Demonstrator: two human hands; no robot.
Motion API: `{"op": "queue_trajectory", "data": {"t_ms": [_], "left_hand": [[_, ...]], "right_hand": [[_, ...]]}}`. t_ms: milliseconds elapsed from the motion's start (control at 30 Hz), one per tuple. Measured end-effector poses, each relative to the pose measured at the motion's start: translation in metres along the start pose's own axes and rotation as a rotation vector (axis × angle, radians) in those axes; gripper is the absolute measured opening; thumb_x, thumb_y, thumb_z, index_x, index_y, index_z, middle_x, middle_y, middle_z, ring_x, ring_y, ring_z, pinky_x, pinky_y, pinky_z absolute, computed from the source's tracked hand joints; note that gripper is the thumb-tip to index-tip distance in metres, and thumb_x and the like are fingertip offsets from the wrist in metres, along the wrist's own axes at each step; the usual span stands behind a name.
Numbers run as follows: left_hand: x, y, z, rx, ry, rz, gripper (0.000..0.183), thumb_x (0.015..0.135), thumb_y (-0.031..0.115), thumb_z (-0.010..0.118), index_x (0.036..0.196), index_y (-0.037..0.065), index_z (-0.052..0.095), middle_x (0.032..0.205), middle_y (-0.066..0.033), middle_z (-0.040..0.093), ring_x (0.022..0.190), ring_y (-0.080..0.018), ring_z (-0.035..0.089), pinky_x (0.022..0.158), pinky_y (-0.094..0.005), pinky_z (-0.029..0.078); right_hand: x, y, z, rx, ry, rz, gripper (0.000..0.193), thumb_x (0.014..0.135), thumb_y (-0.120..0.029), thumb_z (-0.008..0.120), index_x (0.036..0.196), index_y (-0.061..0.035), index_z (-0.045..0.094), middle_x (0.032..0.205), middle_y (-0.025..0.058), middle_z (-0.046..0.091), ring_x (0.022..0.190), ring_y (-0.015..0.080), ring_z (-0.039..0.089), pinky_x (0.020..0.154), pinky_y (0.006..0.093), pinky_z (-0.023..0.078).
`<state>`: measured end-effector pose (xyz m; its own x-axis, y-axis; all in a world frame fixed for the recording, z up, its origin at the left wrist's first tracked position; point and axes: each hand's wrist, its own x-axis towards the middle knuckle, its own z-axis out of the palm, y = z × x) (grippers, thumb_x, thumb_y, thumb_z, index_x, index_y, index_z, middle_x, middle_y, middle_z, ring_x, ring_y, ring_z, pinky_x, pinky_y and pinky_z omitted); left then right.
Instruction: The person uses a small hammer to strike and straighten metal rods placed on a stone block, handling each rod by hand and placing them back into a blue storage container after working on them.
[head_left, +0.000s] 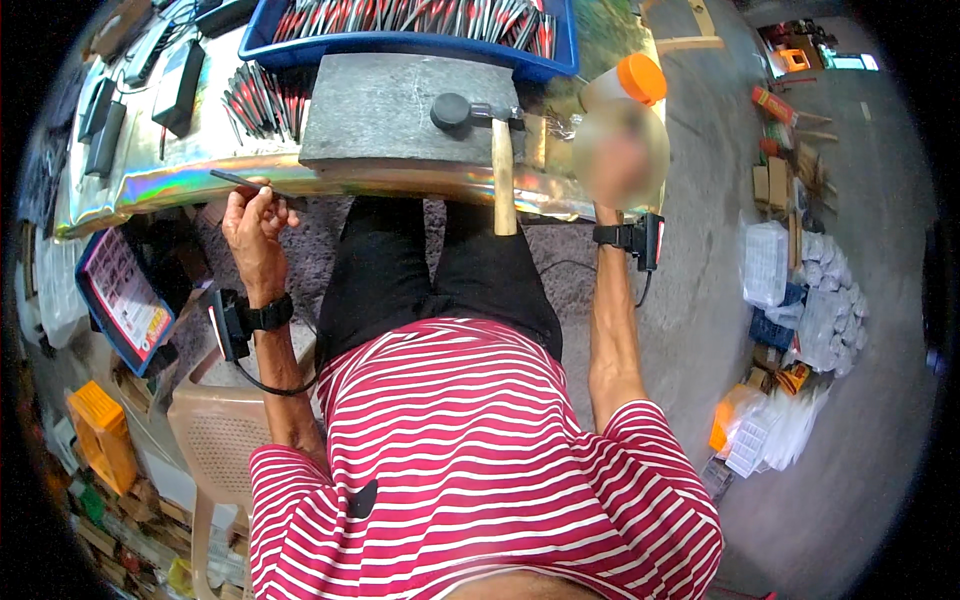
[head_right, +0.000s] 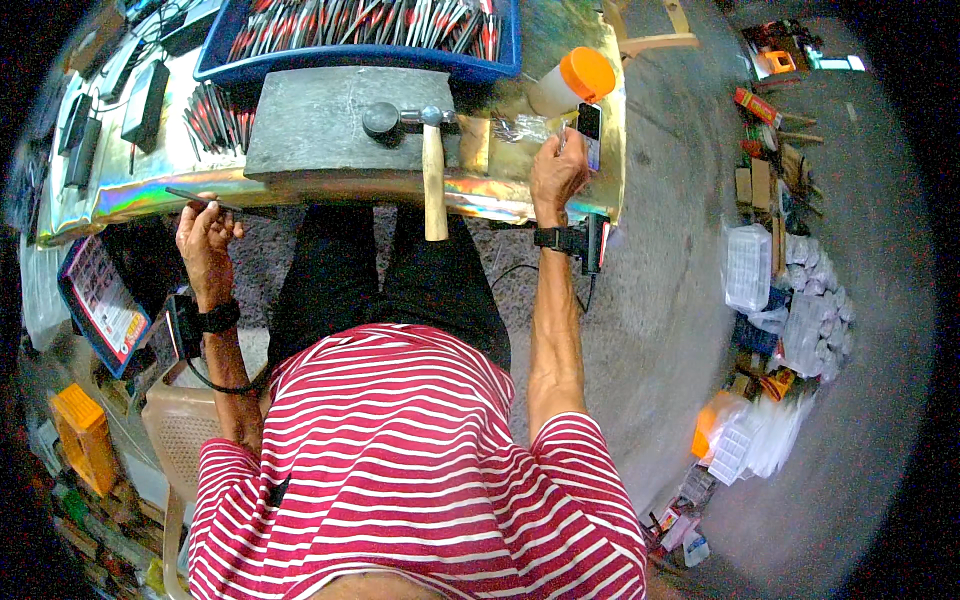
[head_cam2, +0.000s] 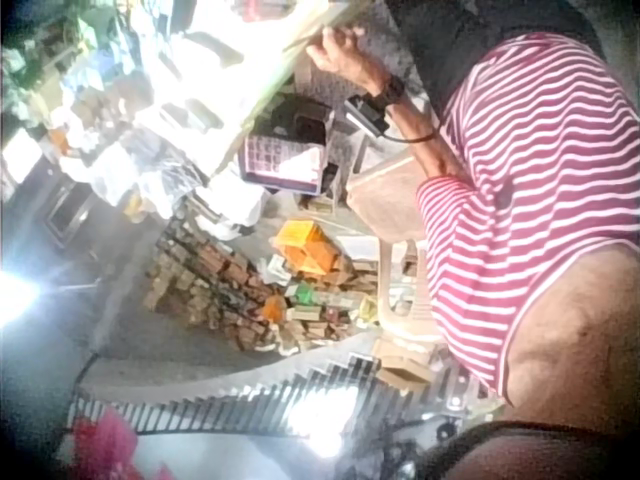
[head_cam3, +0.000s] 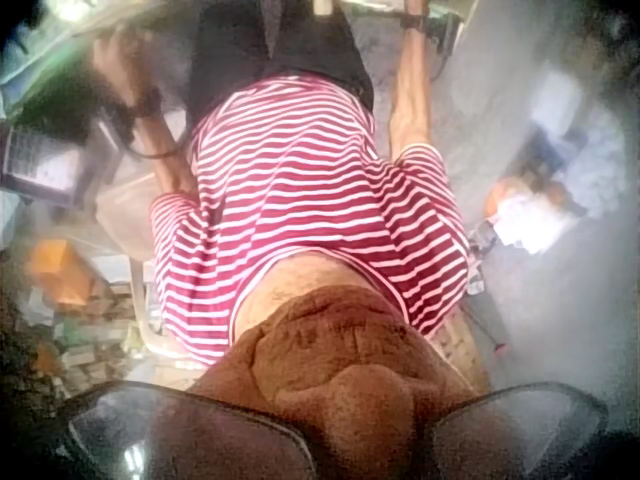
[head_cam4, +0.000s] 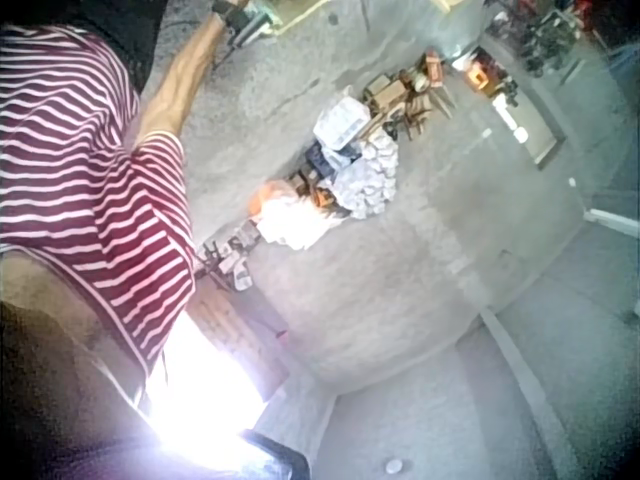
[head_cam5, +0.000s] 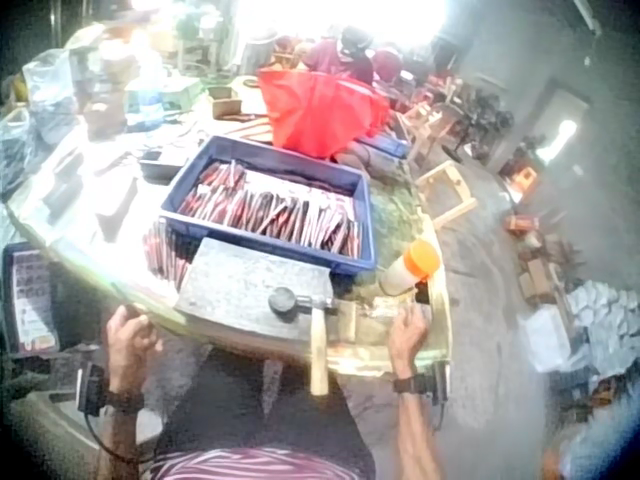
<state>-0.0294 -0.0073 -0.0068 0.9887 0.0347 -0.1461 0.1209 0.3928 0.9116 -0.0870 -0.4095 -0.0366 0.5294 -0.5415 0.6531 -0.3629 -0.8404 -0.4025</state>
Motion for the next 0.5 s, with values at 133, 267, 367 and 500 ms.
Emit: {"op": "queue_trajectory", "data": {"t_ms": [133,267,367,500], "left_hand": [[0.0,-0.001,0.0,0.016,0.0,-0.011,0.014,0.079,0.005,0.046,0.092,-0.001,0.048,0.065,-0.0029,0.044,0.055,-0.0117,0.043,0.048,-0.0255,0.041],[0.0,0.001,0.002,-0.002,-0.008,0.017,0.014,0.079,0.006,0.047,0.09,-0.002,0.048,0.064,-0.0027,0.043,0.055,-0.0106,0.046,0.047,-0.0233,0.045],[-0.001,0.001,0.002,0.015,0.007,0.022,0.013,0.079,0.005,0.047,0.09,-0.002,0.048,0.065,-0.0028,0.043,0.055,-0.0101,0.045,0.047,-0.0232,0.045],[-0.002,0.0,0.0,0.047,0.008,0.001,0.012,0.079,0.006,0.046,0.09,0.0,0.048,0.065,-0.0025,0.044,0.055,-0.0107,0.042,0.048,-0.0251,0.041]], "right_hand": [[0.004,-0.016,-0.011,0.101,-0.104,0.05,0.017,0.072,-0.005,0.052,0.088,-0.0004,0.054,0.079,0.0213,0.053,0.077,0.0373,0.05,0.068,0.0419,0.04],[0.003,-0.018,-0.014,0.053,-0.05,-0.102,0.016,0.072,-0.004,0.05,0.086,0.0026,0.052,0.079,0.0213,0.053,0.077,0.0373,0.049,0.067,0.0416,0.039],[0.002,-0.019,-0.017,0.055,-0.041,-0.039,0.014,0.071,-0.002,0.049,0.084,0.0034,0.052,0.078,0.0211,0.053,0.076,0.0367,0.049,0.067,0.042,0.039],[-0.001,-0.011,-0.017,0.014,-0.028,-0.074,0.014,0.071,-0.002,0.049,0.083,0.0031,0.051,0.076,0.0208,0.052,0.075,0.0361,0.049,0.066,0.0422,0.039]]}}
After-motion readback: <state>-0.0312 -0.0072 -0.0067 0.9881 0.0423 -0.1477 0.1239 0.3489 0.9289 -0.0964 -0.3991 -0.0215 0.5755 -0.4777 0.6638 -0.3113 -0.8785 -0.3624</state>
